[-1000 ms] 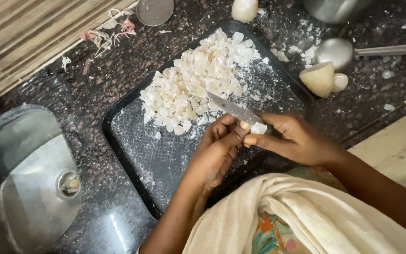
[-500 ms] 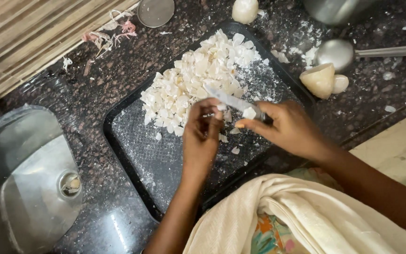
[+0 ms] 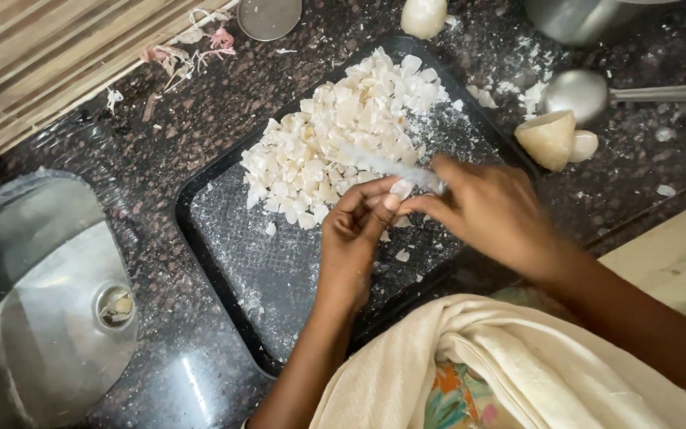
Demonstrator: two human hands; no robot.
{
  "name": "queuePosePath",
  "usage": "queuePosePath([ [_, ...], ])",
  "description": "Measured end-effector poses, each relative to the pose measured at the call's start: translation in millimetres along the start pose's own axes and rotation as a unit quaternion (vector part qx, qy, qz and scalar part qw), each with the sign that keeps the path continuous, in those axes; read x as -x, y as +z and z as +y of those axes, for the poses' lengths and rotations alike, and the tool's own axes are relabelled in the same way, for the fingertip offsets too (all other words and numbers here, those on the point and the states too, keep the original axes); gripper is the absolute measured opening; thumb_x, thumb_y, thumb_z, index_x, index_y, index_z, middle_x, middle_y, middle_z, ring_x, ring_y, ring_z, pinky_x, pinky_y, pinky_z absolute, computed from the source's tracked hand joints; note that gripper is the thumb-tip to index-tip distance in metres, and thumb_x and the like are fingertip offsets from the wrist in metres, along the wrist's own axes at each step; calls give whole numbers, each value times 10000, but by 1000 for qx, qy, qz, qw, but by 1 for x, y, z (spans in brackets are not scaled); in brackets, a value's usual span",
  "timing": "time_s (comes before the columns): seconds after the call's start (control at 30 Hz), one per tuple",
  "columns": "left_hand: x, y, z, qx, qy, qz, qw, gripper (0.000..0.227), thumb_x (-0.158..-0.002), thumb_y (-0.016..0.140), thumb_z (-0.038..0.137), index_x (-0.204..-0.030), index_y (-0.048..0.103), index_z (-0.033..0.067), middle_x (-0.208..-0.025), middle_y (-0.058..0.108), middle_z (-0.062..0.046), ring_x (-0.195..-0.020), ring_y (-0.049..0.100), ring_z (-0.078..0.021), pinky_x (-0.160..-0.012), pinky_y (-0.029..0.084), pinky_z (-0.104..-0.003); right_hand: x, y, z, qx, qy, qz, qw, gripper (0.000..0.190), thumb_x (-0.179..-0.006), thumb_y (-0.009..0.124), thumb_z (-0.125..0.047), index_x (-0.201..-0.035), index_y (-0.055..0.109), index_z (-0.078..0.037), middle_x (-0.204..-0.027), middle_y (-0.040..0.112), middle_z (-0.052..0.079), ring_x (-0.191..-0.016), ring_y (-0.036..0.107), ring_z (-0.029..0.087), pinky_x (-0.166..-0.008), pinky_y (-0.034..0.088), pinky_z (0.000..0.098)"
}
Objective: Peeling and cutting coconut into small pieces and transferring them into a metal bowl.
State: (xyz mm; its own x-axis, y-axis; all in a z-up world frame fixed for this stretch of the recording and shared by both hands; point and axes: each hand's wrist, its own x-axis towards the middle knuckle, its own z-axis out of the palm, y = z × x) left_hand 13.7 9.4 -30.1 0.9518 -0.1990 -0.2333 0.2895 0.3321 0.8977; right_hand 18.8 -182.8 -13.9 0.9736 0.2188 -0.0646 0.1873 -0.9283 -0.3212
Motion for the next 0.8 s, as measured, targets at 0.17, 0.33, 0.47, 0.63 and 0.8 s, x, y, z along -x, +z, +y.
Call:
queuePosePath([
  [0.17,0,-4,-4,-22,29,7,999,172,-978,664,33,-1143,682,-11,-1002,754,-99,-896,707,-138,-843,594,-281,2,10,17,-205,23,-46,977,370,-930,735,-335,-1104,677,-14,-765,759,91,-455,609,171,-378,448,312],
  [0.33,7,-1,-7,-46,59,-17,997,142,-992,666,12,-1118,710,-34,-1023,768,-111,-924,713,-130,-881,585,-279,10,28,11,-527,-139,-19,838,392,-1001,702,-279,-1238,659,31,-1102,770,100,-970,724,114,-836,602,282],
  [0.47,13,0,0,-33,48,-11,998,150,-979,667,0,-1116,718,-33,-1041,771,-99,-929,716,-115,-880,594,-274,14,22,1,-514,-11,-65,856,383,-963,649,-258,-1269,674,-30,-1045,787,53,-912,709,90,-753,576,253],
  [0.63,19,2,8,-50,33,-13,998,159,-954,689,-15,-1107,733,-26,-1028,781,-109,-911,726,-117,-853,597,-268,18,23,0,-511,-30,-43,858,328,-995,660,-222,-1233,697,0,-993,759,77,-884,653,91,-722,535,266],
  [0.8,25,0,8,-40,23,-14,999,151,-943,715,-15,-1089,742,-42,-1025,781,-111,-906,716,-111,-852,585,-262,24,12,-13,-539,15,-116,834,390,-1008,585,-288,-1328,689,-92,-602,454,-58,-515,396,49,-450,325,242],
])
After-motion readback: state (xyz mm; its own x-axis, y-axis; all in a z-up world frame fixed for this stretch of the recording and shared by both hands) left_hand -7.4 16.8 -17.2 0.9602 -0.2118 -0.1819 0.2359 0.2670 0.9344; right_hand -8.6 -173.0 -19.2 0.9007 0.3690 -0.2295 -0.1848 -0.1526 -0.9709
